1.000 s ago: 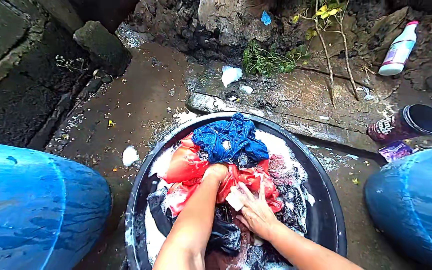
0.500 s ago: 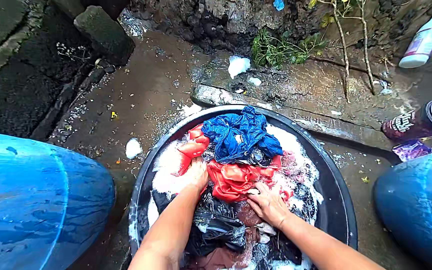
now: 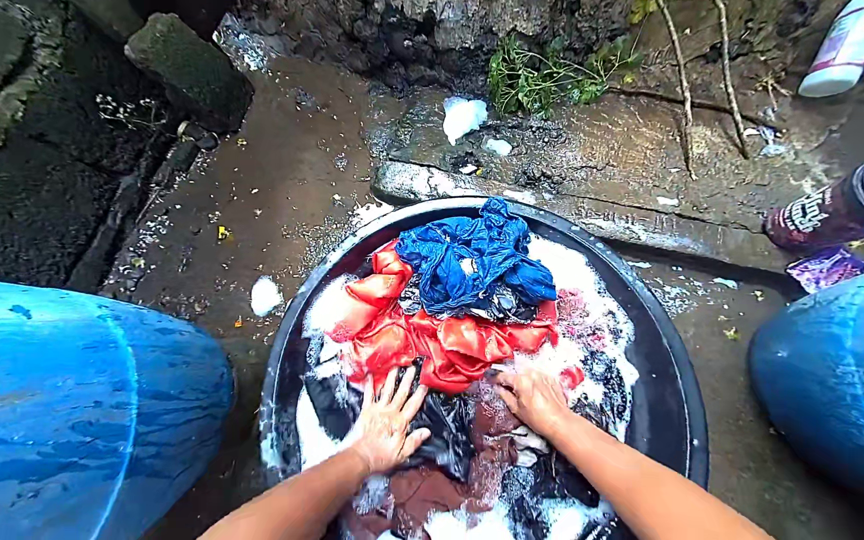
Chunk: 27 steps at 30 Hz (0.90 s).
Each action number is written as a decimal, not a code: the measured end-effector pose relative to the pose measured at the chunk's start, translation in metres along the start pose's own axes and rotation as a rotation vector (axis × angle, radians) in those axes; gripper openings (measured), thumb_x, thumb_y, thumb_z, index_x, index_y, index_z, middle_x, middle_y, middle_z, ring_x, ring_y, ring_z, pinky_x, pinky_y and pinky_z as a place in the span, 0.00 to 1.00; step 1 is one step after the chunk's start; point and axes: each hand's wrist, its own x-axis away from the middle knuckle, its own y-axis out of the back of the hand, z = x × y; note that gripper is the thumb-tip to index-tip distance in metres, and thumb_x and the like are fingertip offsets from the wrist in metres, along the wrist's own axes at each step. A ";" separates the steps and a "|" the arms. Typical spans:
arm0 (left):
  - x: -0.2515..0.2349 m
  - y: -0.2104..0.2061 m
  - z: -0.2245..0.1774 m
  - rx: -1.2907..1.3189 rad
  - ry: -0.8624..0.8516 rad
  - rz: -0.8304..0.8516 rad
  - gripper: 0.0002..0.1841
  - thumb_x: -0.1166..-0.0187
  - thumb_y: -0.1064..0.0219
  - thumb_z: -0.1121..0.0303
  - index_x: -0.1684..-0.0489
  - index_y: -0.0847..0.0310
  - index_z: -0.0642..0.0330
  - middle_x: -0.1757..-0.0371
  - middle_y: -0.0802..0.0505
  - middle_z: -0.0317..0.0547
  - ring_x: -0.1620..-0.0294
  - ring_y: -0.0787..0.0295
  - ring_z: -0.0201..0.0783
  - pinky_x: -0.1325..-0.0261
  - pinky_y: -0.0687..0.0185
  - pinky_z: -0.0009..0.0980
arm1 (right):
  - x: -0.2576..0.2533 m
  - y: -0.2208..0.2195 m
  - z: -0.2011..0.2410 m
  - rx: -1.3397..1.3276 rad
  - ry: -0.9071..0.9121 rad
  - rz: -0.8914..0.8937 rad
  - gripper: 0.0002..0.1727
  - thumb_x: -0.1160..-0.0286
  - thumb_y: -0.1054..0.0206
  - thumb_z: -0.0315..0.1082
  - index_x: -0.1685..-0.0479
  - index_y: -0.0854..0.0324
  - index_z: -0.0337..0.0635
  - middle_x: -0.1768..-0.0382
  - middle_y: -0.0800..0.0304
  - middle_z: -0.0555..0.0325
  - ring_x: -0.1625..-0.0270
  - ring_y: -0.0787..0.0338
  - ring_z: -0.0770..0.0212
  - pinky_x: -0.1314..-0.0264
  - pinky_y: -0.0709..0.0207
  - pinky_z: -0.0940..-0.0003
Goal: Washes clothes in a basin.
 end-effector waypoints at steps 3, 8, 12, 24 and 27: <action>-0.052 0.013 0.009 -0.020 0.131 0.124 0.32 0.14 0.45 0.45 0.19 0.25 0.58 0.11 0.33 0.67 0.09 0.51 0.76 0.21 0.63 0.83 | 0.011 -0.029 0.003 -0.102 0.166 -0.503 0.09 0.29 0.31 0.29 0.57 0.05 0.41 0.53 0.06 0.40 0.41 0.10 0.33 0.32 0.32 0.22; -0.073 0.028 -0.008 0.060 0.309 0.229 0.30 0.10 0.51 0.53 0.16 0.32 0.65 0.09 0.36 0.63 0.07 0.51 0.66 0.14 0.53 0.68 | 0.043 -0.026 0.016 0.076 0.374 -0.671 0.23 0.36 0.34 0.34 0.39 0.11 0.40 0.65 0.05 0.50 0.59 0.06 0.41 0.42 0.24 0.31; -0.014 -0.029 -0.057 0.119 -0.030 -0.244 0.41 0.16 0.52 0.40 0.23 0.25 0.74 0.21 0.21 0.71 0.15 0.33 0.72 0.20 0.61 0.83 | 0.098 -0.029 0.019 0.054 0.248 0.126 0.28 0.27 0.33 0.30 0.23 0.19 0.51 0.26 0.23 0.28 0.16 0.34 0.26 0.20 0.57 0.14; -0.011 -0.023 -0.080 0.208 0.004 0.044 0.41 0.14 0.58 0.44 0.14 0.38 0.74 0.12 0.33 0.71 0.08 0.49 0.69 0.15 0.75 0.78 | 0.010 -0.011 -0.016 0.044 0.071 0.572 0.35 0.18 0.31 0.48 0.26 0.26 0.25 0.27 0.23 0.24 0.20 0.27 0.29 0.16 0.42 0.33; 0.023 -0.039 -0.077 0.264 -0.400 -0.011 0.35 0.13 0.57 0.47 0.17 0.28 0.62 0.14 0.28 0.66 0.11 0.38 0.68 0.18 0.55 0.79 | 0.044 -0.016 -0.011 0.063 0.176 0.377 0.38 0.30 0.23 0.46 0.19 0.28 0.43 0.20 0.31 0.28 0.16 0.34 0.28 0.19 0.40 0.29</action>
